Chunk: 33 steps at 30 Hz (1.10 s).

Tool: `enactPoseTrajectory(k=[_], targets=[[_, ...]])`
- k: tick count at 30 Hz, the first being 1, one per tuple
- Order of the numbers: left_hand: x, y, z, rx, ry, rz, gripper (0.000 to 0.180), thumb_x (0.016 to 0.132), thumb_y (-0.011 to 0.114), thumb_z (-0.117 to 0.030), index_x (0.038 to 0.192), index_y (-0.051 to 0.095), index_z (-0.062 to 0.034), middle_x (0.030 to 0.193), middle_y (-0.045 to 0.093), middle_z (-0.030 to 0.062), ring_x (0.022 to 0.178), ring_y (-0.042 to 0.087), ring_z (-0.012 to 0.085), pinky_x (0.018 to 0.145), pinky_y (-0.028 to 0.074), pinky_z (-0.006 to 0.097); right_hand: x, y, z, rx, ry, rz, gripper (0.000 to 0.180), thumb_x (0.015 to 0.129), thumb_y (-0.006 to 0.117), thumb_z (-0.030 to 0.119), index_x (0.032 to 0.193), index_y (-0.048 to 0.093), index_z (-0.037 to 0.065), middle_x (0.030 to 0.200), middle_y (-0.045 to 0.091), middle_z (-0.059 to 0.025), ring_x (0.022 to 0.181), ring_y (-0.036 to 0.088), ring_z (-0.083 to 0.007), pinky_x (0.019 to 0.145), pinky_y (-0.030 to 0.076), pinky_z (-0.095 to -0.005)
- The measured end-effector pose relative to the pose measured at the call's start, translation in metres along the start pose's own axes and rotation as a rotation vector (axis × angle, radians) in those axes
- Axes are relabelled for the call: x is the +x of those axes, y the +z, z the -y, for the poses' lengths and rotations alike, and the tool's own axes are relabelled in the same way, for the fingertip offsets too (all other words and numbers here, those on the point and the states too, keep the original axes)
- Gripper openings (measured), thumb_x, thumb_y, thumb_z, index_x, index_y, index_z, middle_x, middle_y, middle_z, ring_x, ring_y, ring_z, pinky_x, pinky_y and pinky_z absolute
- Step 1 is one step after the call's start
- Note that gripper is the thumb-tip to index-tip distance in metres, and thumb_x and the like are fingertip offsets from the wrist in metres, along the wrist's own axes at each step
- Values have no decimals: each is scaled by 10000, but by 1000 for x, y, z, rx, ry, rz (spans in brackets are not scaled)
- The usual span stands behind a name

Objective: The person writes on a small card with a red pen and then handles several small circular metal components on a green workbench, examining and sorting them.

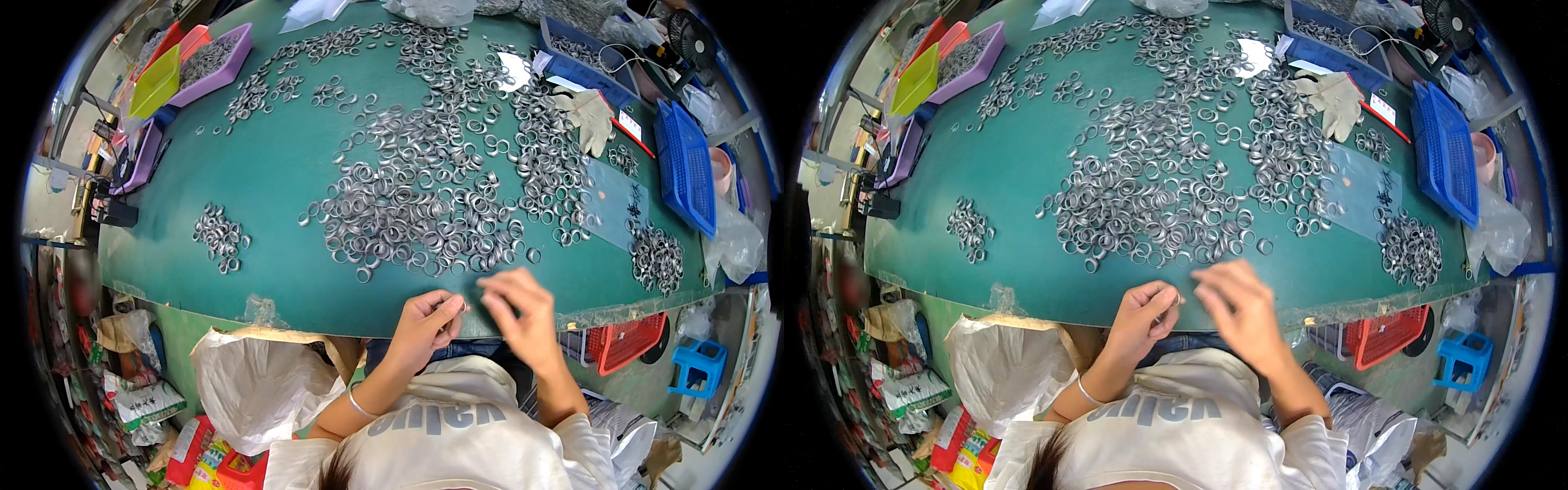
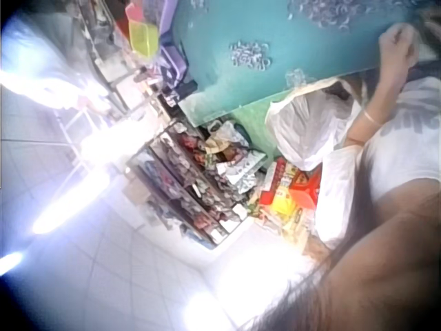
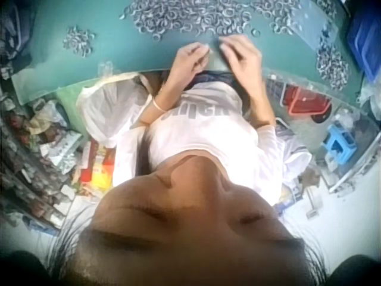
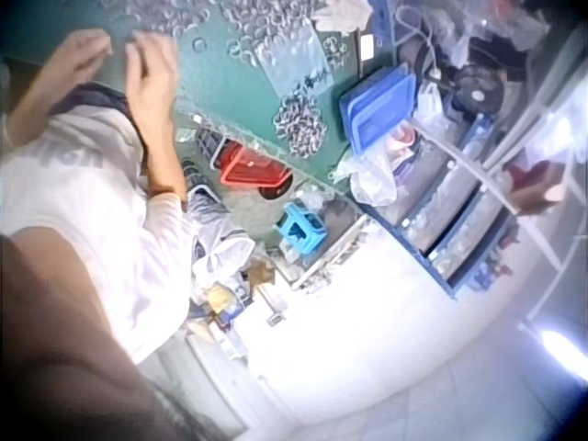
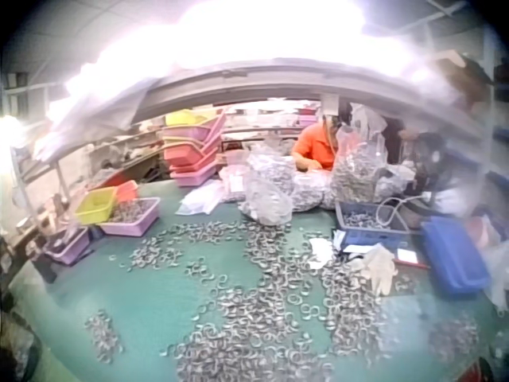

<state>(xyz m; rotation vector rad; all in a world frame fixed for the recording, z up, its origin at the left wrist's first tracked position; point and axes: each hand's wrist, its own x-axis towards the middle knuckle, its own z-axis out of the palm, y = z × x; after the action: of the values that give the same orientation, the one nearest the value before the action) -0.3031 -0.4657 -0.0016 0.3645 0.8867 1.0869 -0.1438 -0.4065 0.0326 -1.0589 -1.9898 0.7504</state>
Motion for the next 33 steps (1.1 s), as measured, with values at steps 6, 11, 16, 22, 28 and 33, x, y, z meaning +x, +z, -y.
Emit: enactPoseTrajectory(k=[6,11,16,22,28,33], targets=[[1,-3,0,-240,-85,130,221,891,546,-162,1020,614,4,628,566,82,404,297,43,378,211,185,26,-3,-40,-445,63,-85,101,725,653,32,821,625,14,854,566,-92,807,510,-285,711,392,-364],[0,7,-9,-267,-137,11,264,880,558,-128,1104,592,8,707,602,86,450,371,48,409,273,181,16,-5,-49,-184,139,-182,57,747,645,34,790,609,22,775,564,-89,738,517,-259,696,382,-328],[7,23,0,-197,-8,-162,243,893,529,-85,1115,577,-1,675,541,22,524,402,55,459,307,188,-18,-6,-22,932,671,56,69,859,573,62,870,616,8,862,622,-31,789,538,-100,758,414,-234],[8,15,-1,14,-33,19,192,896,553,-121,1038,598,-1,646,521,1,497,414,47,439,312,181,-18,-4,-3,325,383,63,59,797,620,33,832,629,-14,768,585,-76,752,530,-190,705,408,-292],[8,8,2,-232,-106,35,168,882,526,-107,979,611,0,702,559,46,518,472,86,440,336,180,2,-4,-31,-407,43,-165,123,720,664,12,833,617,9,739,562,-98,709,502,-250,662,399,-334],[6,12,5,-239,-47,-38,145,871,531,-81,967,608,-4,760,568,43,528,480,92,448,341,177,-6,-4,-42,-35,180,-199,97,758,638,12,854,620,7,732,565,-89,670,515,-190,621,388,-270]])
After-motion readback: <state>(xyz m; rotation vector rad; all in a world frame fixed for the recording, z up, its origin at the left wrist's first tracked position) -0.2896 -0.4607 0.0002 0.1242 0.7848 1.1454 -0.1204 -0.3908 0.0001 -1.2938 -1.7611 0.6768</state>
